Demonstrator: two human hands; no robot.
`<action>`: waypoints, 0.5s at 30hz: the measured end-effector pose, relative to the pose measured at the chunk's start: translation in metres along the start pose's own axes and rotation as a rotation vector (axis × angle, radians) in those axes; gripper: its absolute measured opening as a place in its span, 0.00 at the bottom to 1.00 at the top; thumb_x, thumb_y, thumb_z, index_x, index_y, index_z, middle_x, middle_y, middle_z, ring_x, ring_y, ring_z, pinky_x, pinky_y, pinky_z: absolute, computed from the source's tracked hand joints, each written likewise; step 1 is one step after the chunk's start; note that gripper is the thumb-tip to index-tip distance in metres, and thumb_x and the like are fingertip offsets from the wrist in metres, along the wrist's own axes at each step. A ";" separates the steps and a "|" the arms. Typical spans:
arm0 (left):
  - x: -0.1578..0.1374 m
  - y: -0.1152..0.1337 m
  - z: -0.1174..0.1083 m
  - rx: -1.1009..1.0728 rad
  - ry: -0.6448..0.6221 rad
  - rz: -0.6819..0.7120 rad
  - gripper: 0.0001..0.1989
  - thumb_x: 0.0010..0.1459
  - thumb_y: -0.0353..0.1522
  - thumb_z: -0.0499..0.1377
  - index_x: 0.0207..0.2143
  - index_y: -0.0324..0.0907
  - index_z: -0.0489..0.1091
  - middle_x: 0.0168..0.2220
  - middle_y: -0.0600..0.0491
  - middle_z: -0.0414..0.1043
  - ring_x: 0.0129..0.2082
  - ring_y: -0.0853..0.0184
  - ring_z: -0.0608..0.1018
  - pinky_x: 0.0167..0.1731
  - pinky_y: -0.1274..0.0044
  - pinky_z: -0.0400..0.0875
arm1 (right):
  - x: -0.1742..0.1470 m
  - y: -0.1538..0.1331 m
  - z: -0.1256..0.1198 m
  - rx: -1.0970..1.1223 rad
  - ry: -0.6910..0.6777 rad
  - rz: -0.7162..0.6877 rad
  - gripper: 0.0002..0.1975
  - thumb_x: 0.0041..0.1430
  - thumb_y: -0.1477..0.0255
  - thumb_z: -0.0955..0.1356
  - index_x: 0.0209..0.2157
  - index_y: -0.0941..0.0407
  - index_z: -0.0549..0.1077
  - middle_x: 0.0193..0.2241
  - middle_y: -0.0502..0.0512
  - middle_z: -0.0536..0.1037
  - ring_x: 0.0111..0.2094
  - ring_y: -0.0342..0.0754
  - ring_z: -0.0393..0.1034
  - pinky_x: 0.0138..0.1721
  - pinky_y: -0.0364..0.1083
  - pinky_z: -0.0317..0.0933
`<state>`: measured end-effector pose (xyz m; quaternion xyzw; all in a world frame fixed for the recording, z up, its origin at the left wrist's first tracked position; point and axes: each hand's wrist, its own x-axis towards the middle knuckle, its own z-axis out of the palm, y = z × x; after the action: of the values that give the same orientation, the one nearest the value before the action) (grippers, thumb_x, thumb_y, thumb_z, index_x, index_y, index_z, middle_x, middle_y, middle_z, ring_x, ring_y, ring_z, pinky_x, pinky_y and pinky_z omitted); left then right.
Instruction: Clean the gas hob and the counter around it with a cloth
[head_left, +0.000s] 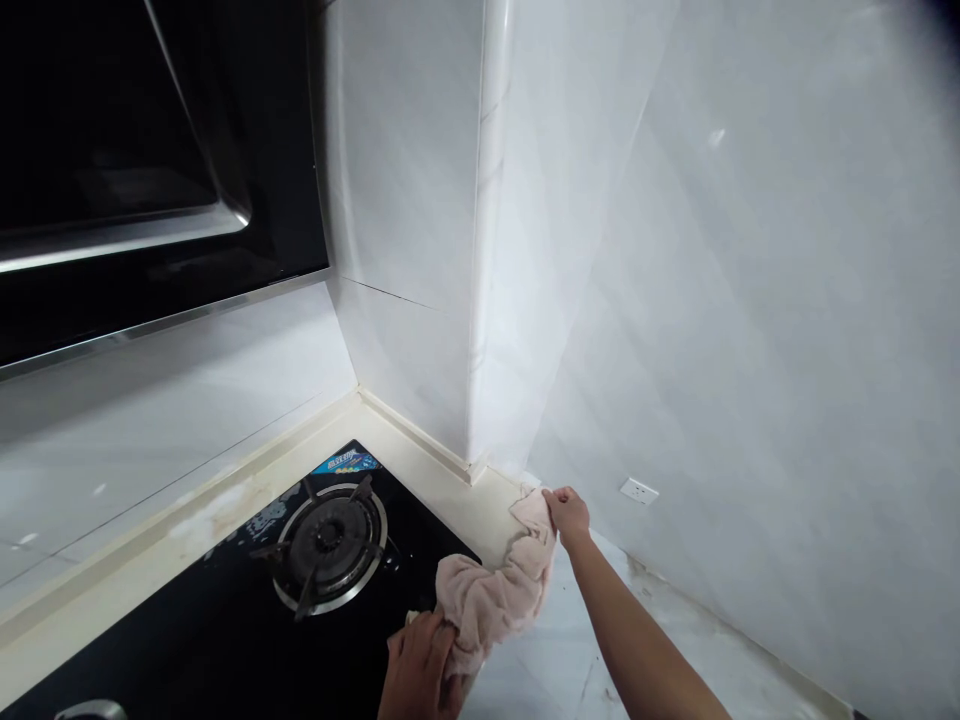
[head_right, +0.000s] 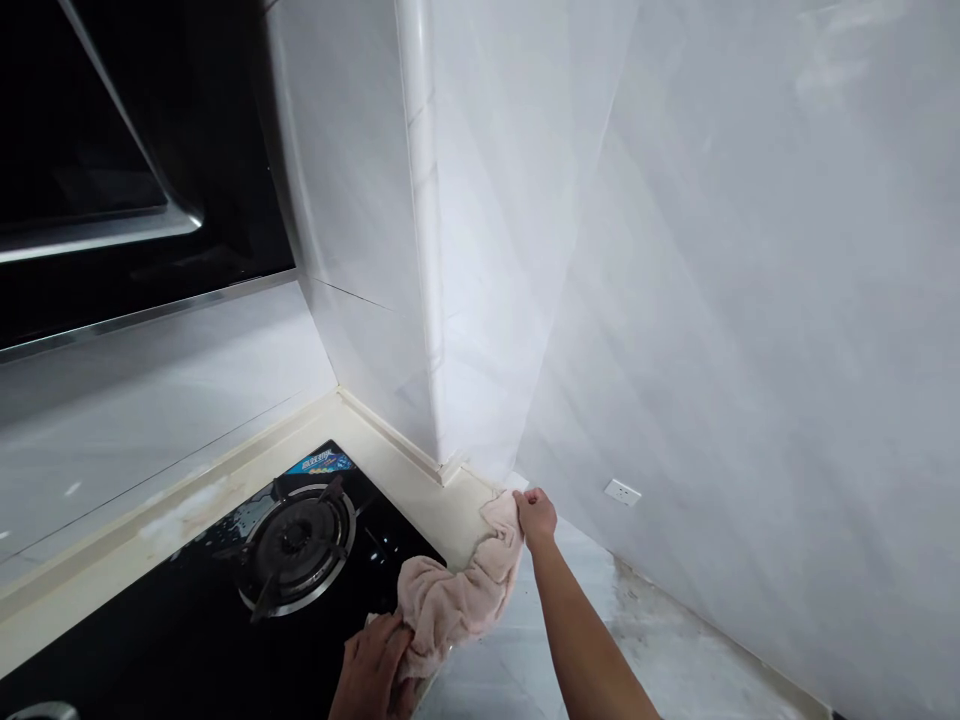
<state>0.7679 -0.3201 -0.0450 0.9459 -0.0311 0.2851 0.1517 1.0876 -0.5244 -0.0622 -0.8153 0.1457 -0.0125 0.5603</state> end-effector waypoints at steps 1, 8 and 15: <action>-0.001 0.000 0.002 -0.001 0.002 -0.001 0.22 0.53 0.29 0.54 0.52 0.44 0.67 0.53 0.44 0.71 0.54 0.57 0.72 0.50 0.66 0.65 | 0.004 -0.006 0.002 -0.077 -0.018 -0.051 0.13 0.47 0.64 0.71 0.19 0.53 0.64 0.20 0.46 0.66 0.26 0.45 0.63 0.30 0.43 0.56; -0.007 -0.006 0.013 0.003 -0.024 -0.003 0.23 0.50 0.31 0.57 0.51 0.45 0.67 0.51 0.45 0.72 0.52 0.56 0.72 0.47 0.66 0.65 | 0.006 -0.040 0.043 -0.528 -0.175 -0.316 0.10 0.62 0.63 0.65 0.29 0.52 0.71 0.31 0.51 0.74 0.33 0.46 0.66 0.35 0.44 0.52; -0.004 0.003 0.000 -0.026 -0.149 -0.042 0.26 0.50 0.30 0.59 0.53 0.44 0.64 0.54 0.45 0.69 0.55 0.55 0.69 0.52 0.64 0.63 | -0.010 -0.048 0.073 -0.789 -0.155 -0.472 0.15 0.68 0.66 0.57 0.40 0.57 0.72 0.38 0.61 0.74 0.43 0.52 0.67 0.42 0.48 0.54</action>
<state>0.7645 -0.3230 -0.0467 0.9628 -0.0263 0.2104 0.1673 1.1019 -0.4391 -0.0434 -0.9754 -0.0926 -0.0226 0.1986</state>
